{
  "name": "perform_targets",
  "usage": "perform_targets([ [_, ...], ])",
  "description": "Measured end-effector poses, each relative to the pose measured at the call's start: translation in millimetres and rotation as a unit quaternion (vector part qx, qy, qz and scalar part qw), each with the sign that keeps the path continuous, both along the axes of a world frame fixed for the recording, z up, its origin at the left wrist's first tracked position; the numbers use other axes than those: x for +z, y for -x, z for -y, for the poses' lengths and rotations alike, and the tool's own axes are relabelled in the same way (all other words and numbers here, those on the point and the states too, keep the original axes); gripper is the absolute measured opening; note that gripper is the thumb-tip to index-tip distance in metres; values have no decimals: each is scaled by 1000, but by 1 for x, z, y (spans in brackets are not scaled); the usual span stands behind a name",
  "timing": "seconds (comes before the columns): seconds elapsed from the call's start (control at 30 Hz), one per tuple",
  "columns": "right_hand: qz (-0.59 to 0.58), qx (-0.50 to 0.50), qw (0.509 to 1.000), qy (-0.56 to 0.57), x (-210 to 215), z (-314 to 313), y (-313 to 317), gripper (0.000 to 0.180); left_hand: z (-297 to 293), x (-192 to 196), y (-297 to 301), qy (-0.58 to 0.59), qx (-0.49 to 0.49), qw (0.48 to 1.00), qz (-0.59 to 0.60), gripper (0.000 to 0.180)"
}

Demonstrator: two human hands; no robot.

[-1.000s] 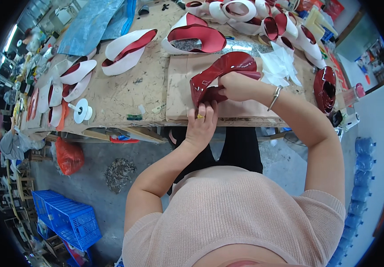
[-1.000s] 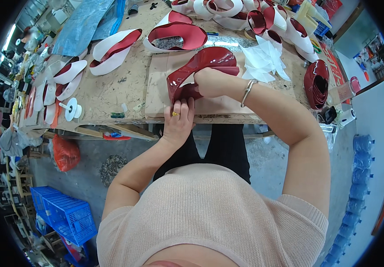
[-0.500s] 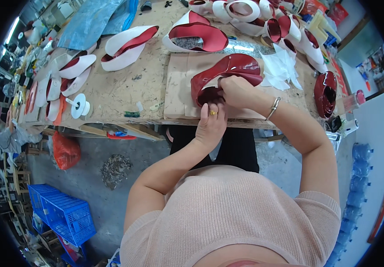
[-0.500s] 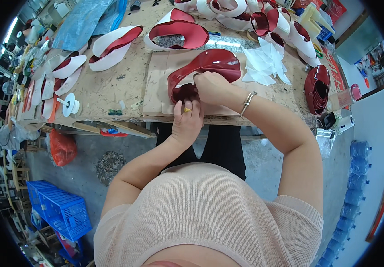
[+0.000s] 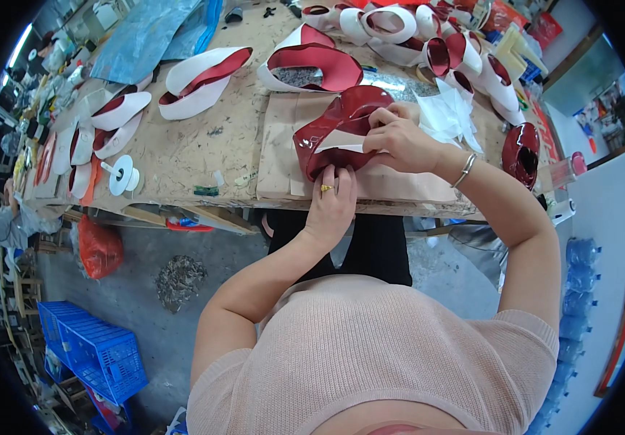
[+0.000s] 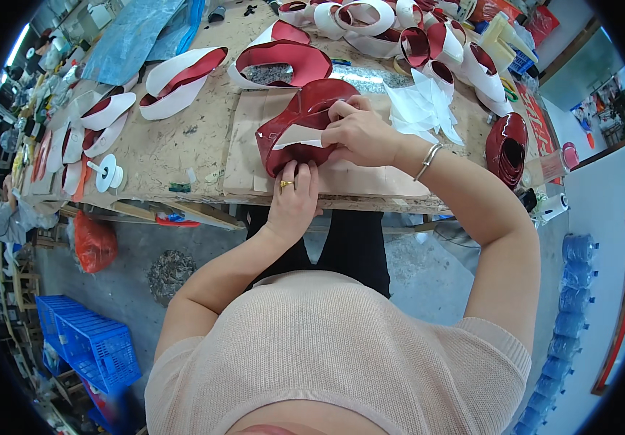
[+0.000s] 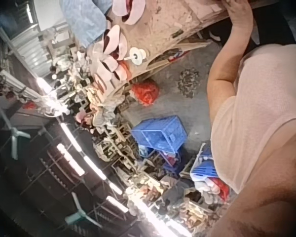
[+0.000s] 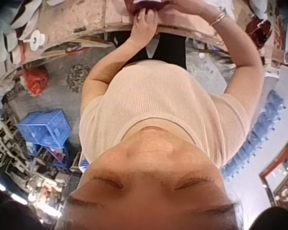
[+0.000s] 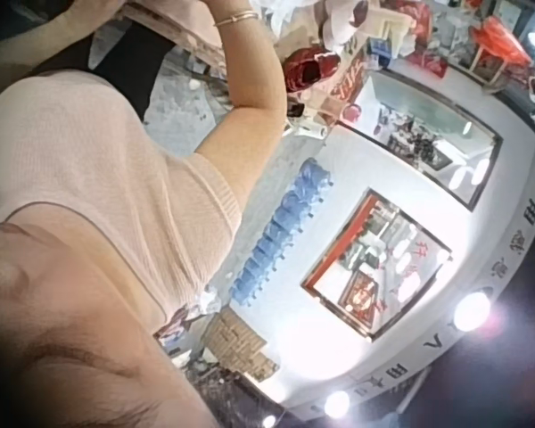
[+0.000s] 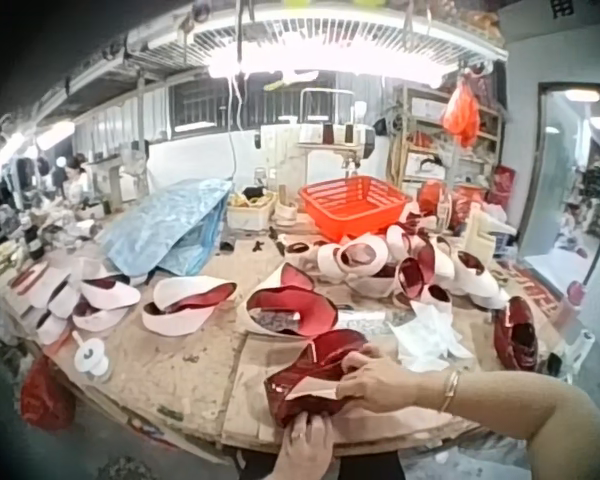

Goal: The recorder is assembling components of high-heeled shoes, applying adhesive strips and fitting upper materials to soles or forms.

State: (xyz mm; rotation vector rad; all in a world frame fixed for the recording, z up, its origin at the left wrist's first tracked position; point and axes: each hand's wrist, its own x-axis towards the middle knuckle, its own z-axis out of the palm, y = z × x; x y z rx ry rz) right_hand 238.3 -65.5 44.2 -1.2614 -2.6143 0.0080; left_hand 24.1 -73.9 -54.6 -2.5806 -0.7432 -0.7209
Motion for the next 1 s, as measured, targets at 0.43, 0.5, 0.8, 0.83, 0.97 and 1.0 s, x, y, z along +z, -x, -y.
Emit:
perform_targets([
  [0.43, -6, -285, 957, 59, -32, 19, 22, 20, 3, 2, 3, 82, 12, 996, -32, 91],
  [0.5, -23, -282, 957, 54, -33, 20, 22, 20, 6, 1, -6, 73, 43, 995, -48, 90],
  [0.8, 158, 37, 987, -10, 22, 7, -19, 17, 7, 3, -24, 53, -6, 998, -40, 92],
  [0.83, 155, 97, 981, -65, 20, 4, -19, 11, 4, 2, -24, 58, -12, 998, -36, 93],
  [0.97, 84, 44, 996, 0, 18, 17, -9, 10, 6, -1, -27, 44, -5, 999, -30, 94],
  [1.0, 47, 0, 999, 4, 12, 19, -9, 10, 6, -2, -28, 42, -1, 999, -33, 95],
])
